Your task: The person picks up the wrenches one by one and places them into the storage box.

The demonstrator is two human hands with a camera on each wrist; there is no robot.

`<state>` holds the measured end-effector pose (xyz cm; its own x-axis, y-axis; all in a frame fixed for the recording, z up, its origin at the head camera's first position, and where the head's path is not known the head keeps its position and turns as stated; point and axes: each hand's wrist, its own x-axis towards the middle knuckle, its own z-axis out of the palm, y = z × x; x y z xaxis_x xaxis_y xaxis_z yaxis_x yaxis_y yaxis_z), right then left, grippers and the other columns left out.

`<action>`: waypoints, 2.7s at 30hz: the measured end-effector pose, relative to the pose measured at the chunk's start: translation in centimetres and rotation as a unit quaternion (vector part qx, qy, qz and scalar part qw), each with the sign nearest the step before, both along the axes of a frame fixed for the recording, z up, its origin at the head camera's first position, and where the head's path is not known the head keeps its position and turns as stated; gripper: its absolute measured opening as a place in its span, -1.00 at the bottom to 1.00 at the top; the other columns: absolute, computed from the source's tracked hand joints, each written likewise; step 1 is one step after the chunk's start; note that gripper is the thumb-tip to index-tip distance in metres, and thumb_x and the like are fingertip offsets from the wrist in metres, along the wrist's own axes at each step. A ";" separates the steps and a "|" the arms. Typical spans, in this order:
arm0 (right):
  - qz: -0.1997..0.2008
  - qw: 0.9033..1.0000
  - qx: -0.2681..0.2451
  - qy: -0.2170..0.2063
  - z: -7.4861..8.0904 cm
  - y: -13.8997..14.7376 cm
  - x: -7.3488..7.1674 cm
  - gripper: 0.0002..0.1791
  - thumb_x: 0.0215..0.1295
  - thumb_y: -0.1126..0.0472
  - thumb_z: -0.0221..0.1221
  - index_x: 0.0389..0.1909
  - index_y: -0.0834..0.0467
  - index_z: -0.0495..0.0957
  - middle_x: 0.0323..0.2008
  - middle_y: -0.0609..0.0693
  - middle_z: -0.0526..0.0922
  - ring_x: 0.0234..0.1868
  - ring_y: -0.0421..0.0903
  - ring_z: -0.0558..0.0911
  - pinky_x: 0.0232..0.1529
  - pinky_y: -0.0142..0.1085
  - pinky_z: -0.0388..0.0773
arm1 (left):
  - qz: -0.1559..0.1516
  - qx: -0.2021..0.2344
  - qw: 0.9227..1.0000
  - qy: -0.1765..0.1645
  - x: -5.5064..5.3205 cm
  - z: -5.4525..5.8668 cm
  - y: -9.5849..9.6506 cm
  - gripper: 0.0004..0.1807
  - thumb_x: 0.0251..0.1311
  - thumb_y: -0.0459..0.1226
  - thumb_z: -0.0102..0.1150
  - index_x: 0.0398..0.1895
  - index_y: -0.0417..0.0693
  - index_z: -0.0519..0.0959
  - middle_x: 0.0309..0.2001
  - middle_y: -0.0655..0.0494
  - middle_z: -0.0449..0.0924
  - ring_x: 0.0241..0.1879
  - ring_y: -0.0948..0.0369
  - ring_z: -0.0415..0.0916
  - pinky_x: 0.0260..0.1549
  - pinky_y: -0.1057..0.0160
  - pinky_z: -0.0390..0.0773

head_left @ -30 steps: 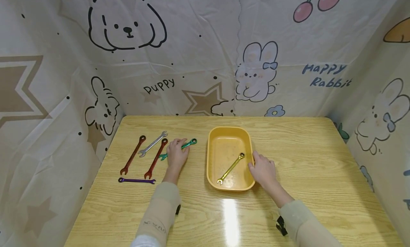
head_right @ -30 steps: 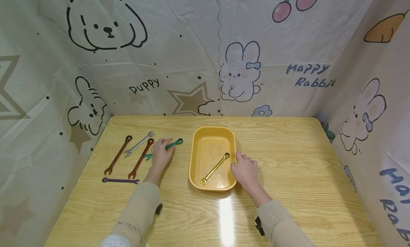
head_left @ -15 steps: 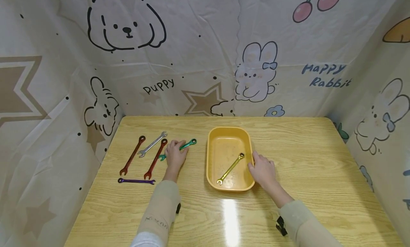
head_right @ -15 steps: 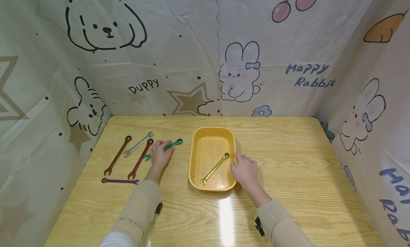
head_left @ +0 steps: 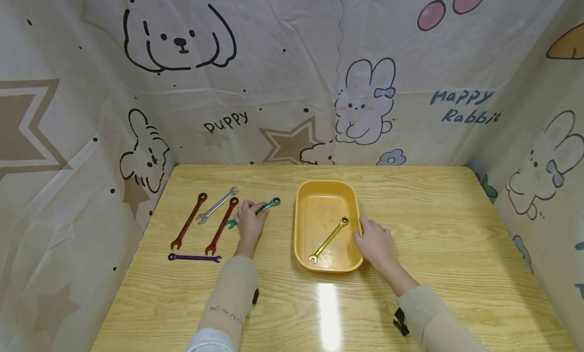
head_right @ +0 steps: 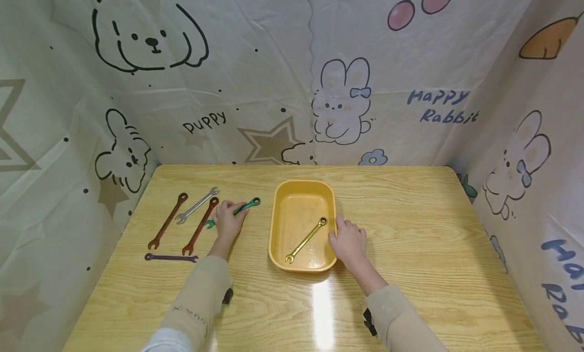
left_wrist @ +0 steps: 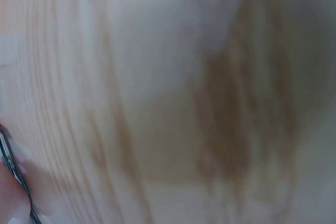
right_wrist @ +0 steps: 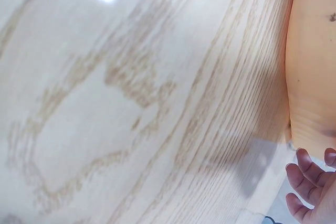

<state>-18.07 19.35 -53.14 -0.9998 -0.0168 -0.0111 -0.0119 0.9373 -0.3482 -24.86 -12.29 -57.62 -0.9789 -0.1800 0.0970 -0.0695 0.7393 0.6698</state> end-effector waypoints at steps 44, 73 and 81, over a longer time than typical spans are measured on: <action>0.001 1.000 -0.004 -0.004 0.2 -0.1 0.1 -0.68 0.22 0.11 0.00 -0.06 0.18 0.35 -0.31 0.17 0.56 -0.26 0.18 0.55 -0.19 0.04 0.32 | -0.008 -0.072 0.996 0.047 0.4 -0.7 1.0 -0.73 0.18 -0.13 0.10 -0.08 0.08 0.62 -0.28 -0.03 0.43 -0.25 0.02 0.29 -0.16 0.07 0.21; 0.004 1.000 -0.003 0.007 0.1 0.0 0.1 -0.70 0.20 0.11 0.02 -0.11 0.17 0.35 -0.34 0.15 0.56 -0.29 0.16 0.55 -0.25 0.01 0.33 | -0.013 -0.071 0.995 0.075 0.7 -0.7 1.0 -0.73 0.17 -0.17 0.12 -0.07 0.04 0.62 -0.25 -0.07 0.46 -0.28 0.02 0.33 -0.22 0.09 0.31; 0.003 1.000 -0.002 0.006 0.2 -0.1 0.1 -0.69 0.20 0.11 0.02 -0.09 0.18 0.35 -0.35 0.16 0.55 -0.30 0.17 0.55 -0.23 0.03 0.33 | 0.002 -0.045 0.995 0.093 0.7 -0.3 1.7 -0.73 0.14 -0.19 0.17 -0.09 0.00 0.63 -0.25 -0.10 0.49 -0.25 -0.02 0.36 -0.21 0.05 0.34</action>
<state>-17.99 19.29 -52.94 -0.9997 -0.0233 0.0019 -0.0224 0.9358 -0.3519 -24.16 -10.59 -57.95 -0.9415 -0.1667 0.2931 0.0468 0.7963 0.6031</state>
